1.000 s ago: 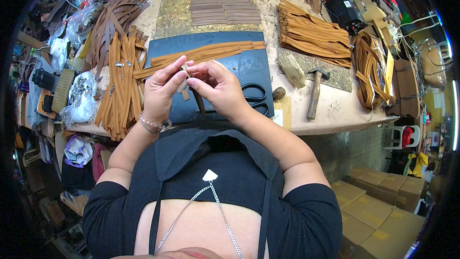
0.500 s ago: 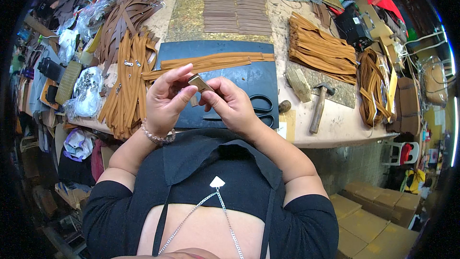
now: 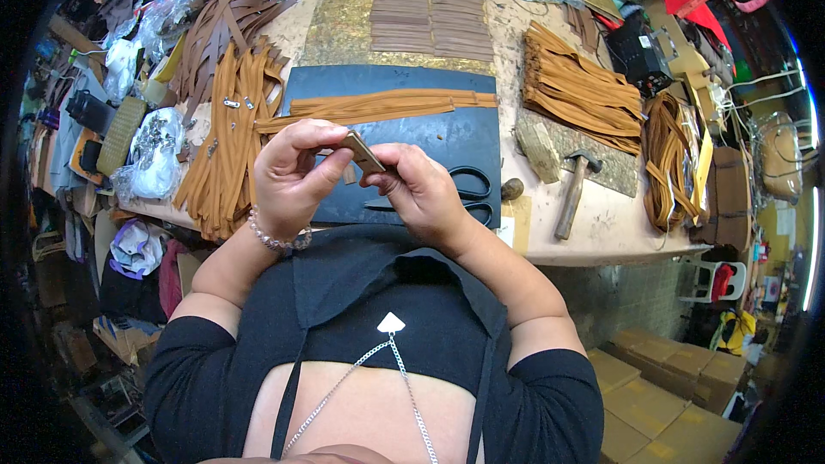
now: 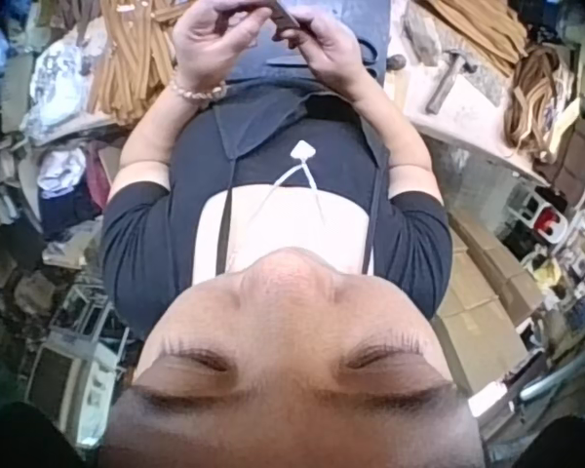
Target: The person assembles leather straps by attaching metal hardware to leather strips, applying an adhesive from a small block, and trimming excess leather with scissors.
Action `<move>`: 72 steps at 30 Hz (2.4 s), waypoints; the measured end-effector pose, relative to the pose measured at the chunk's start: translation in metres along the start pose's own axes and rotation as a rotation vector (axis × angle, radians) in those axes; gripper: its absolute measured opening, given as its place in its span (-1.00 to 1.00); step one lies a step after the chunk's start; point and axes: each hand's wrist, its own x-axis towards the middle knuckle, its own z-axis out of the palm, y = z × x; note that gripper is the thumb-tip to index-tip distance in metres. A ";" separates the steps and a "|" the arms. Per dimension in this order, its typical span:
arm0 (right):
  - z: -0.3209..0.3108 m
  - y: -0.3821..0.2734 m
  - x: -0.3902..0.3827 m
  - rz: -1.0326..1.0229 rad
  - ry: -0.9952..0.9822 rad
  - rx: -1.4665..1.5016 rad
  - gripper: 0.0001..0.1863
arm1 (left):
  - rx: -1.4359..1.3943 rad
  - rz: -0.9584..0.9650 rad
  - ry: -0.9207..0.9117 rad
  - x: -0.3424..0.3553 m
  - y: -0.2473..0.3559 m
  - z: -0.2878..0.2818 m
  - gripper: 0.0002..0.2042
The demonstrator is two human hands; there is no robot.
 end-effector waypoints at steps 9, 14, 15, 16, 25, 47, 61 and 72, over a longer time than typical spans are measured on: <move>0.002 -0.002 0.001 -0.065 0.016 -0.081 -0.83 | 0.024 0.084 -0.009 0.003 -0.002 -0.002 -0.73; 0.001 -0.002 0.003 0.149 0.083 0.048 -0.78 | -0.164 -0.103 0.054 -0.002 0.004 0.007 -0.66; -0.001 -0.003 0.003 0.149 0.084 0.047 -0.78 | -0.202 -0.160 0.101 -0.003 0.006 0.009 -0.65; -0.005 -0.005 0.005 0.099 0.057 -0.115 -0.81 | -0.203 -0.162 0.096 0.001 0.010 0.005 -0.65; -0.025 0.020 0.000 -0.023 -0.244 -0.813 -0.83 | 0.832 0.022 -0.558 -0.004 -0.021 -0.011 -0.80; -0.076 0.046 -0.080 0.754 -0.350 0.219 -0.54 | -0.079 -0.754 -0.073 -0.002 -0.043 -0.003 -0.80; -0.048 0.020 -0.051 0.762 -0.330 0.098 -0.50 | -0.048 -0.740 -0.127 -0.019 -0.055 0.011 -0.81; -0.048 0.019 -0.053 0.805 -0.321 -0.041 -0.56 | -0.067 -0.789 -0.139 -0.025 -0.065 0.011 -0.83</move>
